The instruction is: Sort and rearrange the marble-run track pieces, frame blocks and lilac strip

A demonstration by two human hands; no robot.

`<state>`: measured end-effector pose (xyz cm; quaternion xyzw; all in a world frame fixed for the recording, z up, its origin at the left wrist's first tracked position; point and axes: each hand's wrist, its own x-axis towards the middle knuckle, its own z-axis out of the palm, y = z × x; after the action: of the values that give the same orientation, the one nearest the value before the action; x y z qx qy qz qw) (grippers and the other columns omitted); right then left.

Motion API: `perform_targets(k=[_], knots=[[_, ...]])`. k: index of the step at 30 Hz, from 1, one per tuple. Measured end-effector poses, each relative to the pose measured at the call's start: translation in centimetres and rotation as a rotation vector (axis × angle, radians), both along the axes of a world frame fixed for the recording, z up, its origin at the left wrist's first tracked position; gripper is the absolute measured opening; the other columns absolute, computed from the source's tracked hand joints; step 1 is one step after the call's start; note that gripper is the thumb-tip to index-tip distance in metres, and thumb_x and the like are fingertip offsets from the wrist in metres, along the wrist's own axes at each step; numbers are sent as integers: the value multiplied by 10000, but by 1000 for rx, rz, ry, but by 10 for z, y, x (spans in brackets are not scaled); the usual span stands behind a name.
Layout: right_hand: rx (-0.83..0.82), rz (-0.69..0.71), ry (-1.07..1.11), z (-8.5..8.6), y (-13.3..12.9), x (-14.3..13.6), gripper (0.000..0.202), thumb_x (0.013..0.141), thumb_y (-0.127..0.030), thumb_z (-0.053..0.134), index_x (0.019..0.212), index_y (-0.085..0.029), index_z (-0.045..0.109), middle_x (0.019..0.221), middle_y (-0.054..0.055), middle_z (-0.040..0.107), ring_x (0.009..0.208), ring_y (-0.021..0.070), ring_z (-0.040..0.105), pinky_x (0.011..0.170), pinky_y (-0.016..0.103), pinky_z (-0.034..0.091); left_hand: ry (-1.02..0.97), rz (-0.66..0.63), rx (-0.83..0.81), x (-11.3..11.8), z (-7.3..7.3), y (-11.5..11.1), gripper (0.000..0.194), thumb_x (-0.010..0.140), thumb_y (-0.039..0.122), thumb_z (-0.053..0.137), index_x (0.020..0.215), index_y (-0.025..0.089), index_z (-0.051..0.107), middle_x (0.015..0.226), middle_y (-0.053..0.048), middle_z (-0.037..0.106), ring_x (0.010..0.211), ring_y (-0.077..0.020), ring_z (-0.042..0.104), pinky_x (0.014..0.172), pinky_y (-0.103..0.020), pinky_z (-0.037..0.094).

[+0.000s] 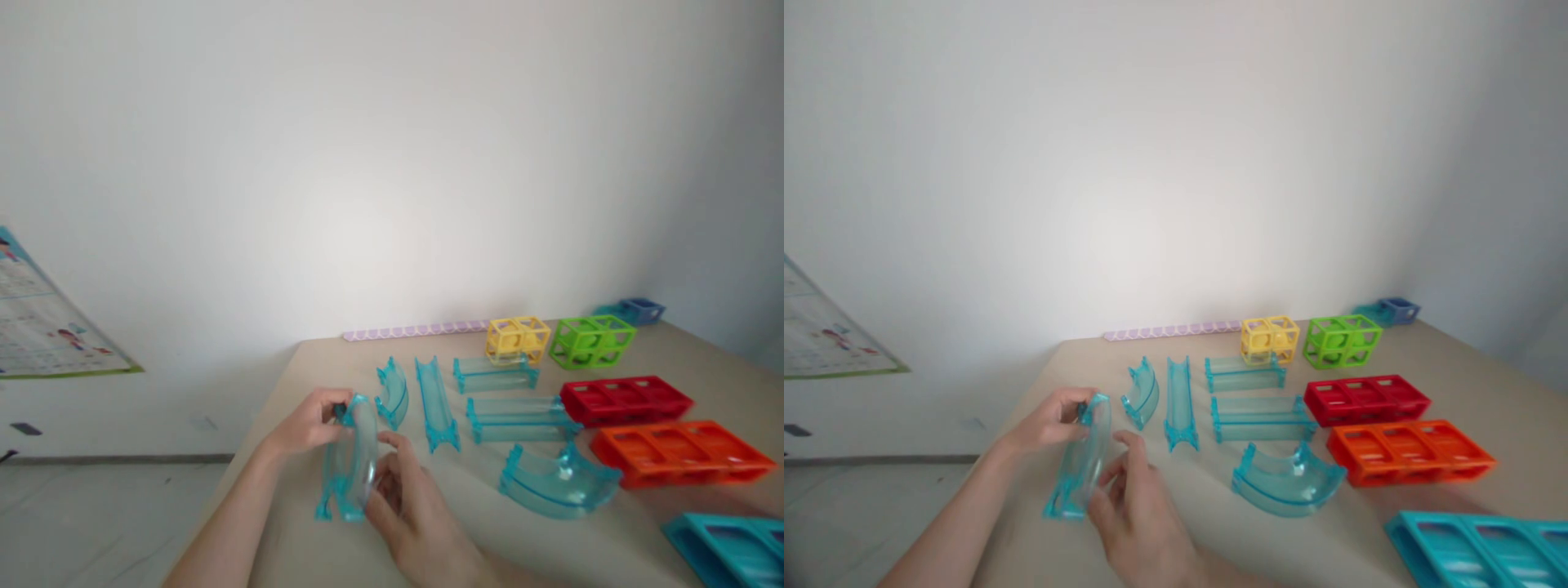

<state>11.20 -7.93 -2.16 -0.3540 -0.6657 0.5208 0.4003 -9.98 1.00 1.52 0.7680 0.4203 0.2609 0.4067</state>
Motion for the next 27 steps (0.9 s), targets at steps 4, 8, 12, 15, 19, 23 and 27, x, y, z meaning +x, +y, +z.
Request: perform_targets(k=[4,8,12,15,19,23,27], knots=[[-266,149,350,6,-1,-2,303,832,-306,554,1116,-199,541,685,-39,484,521,91,414,462,198,341,-162,-180,-139,10,3,-8,280,715,351,742,834,104,684,835,-80,654,762,-182,573,678,-261,428],[-434,163,551,6,1,0,365,649,-276,579,994,-162,603,666,-21,530,459,82,405,382,180,306,-220,-115,-203,10,6,-10,326,677,375,785,847,117,685,777,-55,659,731,-176,582,660,-250,421],[-489,125,634,2,7,2,367,748,-424,558,933,-122,651,786,66,618,565,119,510,391,174,331,-335,16,-226,8,7,-10,350,616,331,829,857,130,676,759,-9,618,694,-125,540,632,-207,393],[-513,85,641,-1,9,0,481,831,-571,520,907,-120,668,766,71,613,574,119,514,384,166,308,-422,85,-260,8,6,-10,430,574,275,852,946,150,677,815,-1,599,681,-102,518,592,-182,380],[-488,43,550,-4,9,-4,436,779,-558,662,866,-131,678,639,4,538,461,63,406,355,150,266,-609,82,-303,7,8,-10,475,620,312,815,1044,160,664,817,-10,582,600,-77,478,486,-164,332],[-416,25,555,-4,10,-4,482,745,-590,692,917,-139,682,742,39,607,486,69,439,362,157,316,-721,87,-398,4,8,-10,445,635,334,802,1020,148,677,762,-26,612,573,-92,525,495,-175,379],[-388,-4,580,-2,11,-3,485,744,-588,699,927,-138,687,803,69,648,511,75,461,386,162,332,-672,95,-471,6,7,-12,395,614,378,818,871,101,701,604,-7,574,479,-76,474,460,-179,354]])
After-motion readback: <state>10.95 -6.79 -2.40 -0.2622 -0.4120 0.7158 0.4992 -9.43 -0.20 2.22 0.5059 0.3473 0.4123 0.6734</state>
